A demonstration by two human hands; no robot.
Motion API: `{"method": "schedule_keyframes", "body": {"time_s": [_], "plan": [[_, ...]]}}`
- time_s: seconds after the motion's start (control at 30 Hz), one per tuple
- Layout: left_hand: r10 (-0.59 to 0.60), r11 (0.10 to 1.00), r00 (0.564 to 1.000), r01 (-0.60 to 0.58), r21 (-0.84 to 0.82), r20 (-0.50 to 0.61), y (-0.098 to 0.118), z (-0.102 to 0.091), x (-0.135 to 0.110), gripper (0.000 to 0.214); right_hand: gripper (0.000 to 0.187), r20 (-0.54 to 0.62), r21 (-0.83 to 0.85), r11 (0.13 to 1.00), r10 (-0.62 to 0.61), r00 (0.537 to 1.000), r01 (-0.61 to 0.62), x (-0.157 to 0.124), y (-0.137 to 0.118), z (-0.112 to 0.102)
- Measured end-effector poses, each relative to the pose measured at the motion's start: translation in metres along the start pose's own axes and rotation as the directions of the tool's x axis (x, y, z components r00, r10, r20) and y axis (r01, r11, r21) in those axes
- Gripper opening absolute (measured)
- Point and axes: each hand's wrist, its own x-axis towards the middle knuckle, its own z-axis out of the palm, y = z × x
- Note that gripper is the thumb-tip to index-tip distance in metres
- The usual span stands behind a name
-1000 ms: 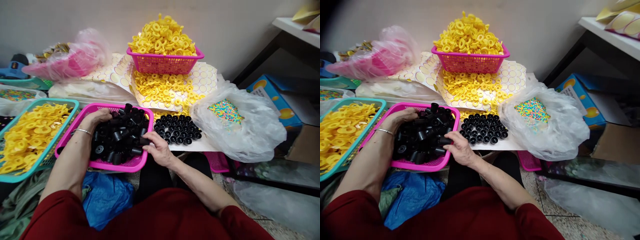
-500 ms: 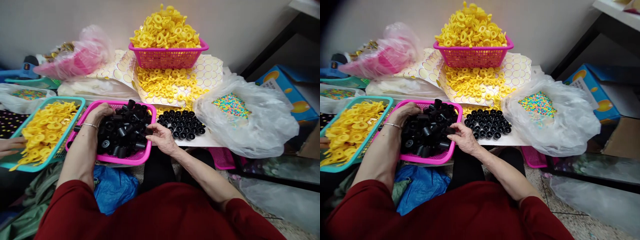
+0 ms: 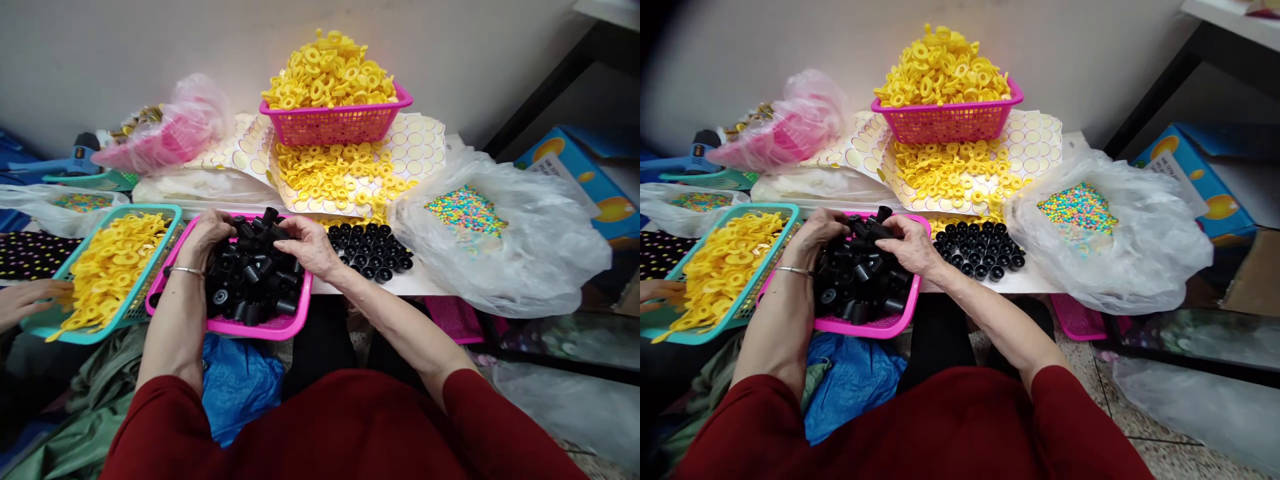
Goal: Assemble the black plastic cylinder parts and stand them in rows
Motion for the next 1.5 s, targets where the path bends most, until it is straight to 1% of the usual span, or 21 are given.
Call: {"method": "schedule_keyframes", "body": {"time_s": [0.07,0.13,0.17,0.23,0.37,0.43,0.47,0.57,0.7,0.77,0.83,0.9,0.97,1.07,1.13,1.2,1.27,1.5], "plan": [[0.076,0.99,0.995,-0.083,-0.11,-0.068,0.009,-0.006,-0.009,0.021,0.031,-0.03,0.027,1.0,0.008,1.0,-0.007,-0.001,0.003,-0.006],[0.177,0.944,0.98,-0.196,-0.267,-0.096,0.018,-0.007,-0.021,0.026,0.035,-0.045,0.068,0.998,0.013,0.999,-0.01,-0.003,0.008,-0.008],[0.215,0.911,0.972,-0.233,-0.341,-0.09,0.022,-0.005,-0.028,0.029,0.038,-0.043,0.098,0.995,0.02,0.999,-0.015,-0.004,0.011,-0.009],[0.263,0.84,0.964,-0.25,-0.481,-0.042,0.028,0.0,-0.042,0.036,0.043,-0.029,0.17,0.985,0.043,0.999,-0.037,-0.006,0.014,-0.008],[0.344,0.634,0.938,-0.19,-0.75,0.054,0.034,0.013,-0.067,0.041,0.047,-0.005,0.292,0.953,0.091,0.996,-0.085,-0.012,0.011,-0.005],[0.384,0.553,0.92,-0.154,-0.819,0.085,0.035,0.017,-0.074,0.041,0.047,-0.006,0.33,0.938,0.11,0.994,-0.102,-0.015,0.006,-0.004],[0.399,0.527,0.91,-0.132,-0.84,0.107,0.035,0.018,-0.077,0.042,0.047,-0.008,0.345,0.932,0.12,0.993,-0.11,-0.017,0.004,-0.003],[0.414,0.498,0.895,-0.07,-0.864,0.166,0.034,0.02,-0.08,0.042,0.047,0.0,0.369,0.918,0.155,0.988,-0.144,-0.02,-0.004,-0.001],[0.358,0.506,0.912,-0.01,-0.862,0.2,0.032,0.02,-0.084,0.041,0.046,0.016,0.362,0.915,0.185,0.983,-0.178,-0.022,-0.009,0.002],[0.317,0.506,0.924,0.027,-0.862,0.215,0.033,0.02,-0.086,0.039,0.044,0.008,0.333,0.925,0.19,0.982,-0.182,-0.022,-0.008,0.002],[0.283,0.496,0.929,0.071,-0.866,0.238,0.035,0.021,-0.087,0.035,0.042,-0.014,0.259,0.951,0.181,0.983,-0.172,-0.022,-0.005,0.001],[0.269,0.476,0.929,0.101,-0.874,0.254,0.036,0.023,-0.086,0.028,0.043,-0.036,0.127,0.983,0.141,0.989,-0.135,-0.023,-0.002,-0.001],[0.258,0.456,0.932,0.113,-0.883,0.253,0.036,0.026,-0.086,0.023,0.043,-0.05,-0.031,0.996,0.079,0.996,-0.08,-0.025,0.001,-0.003],[0.245,0.432,0.941,0.108,-0.895,0.232,0.037,0.03,-0.087,0.023,0.039,-0.047,-0.229,0.973,-0.007,0.999,-0.004,-0.027,0.003,-0.005],[0.238,0.421,0.947,0.099,-0.902,0.215,0.039,0.033,-0.089,0.025,0.037,-0.027,-0.314,0.948,-0.068,0.997,0.056,-0.029,0.004,-0.006],[0.229,0.415,0.952,0.091,-0.905,0.201,0.04,0.035,-0.092,0.027,0.035,-0.003,-0.362,0.924,-0.131,0.991,0.12,-0.029,0.004,-0.006],[0.22,0.415,0.956,0.088,-0.905,0.194,0.042,0.037,-0.092,0.028,0.034,0.008,-0.393,0.906,-0.169,0.986,0.158,-0.03,0.004,-0.006],[0.225,0.43,0.958,0.066,-0.9,0.178,0.041,0.039,-0.09,0.026,0.031,-0.033,-0.453,0.88,-0.176,0.984,0.142,-0.031,0.005,-0.01]]}}
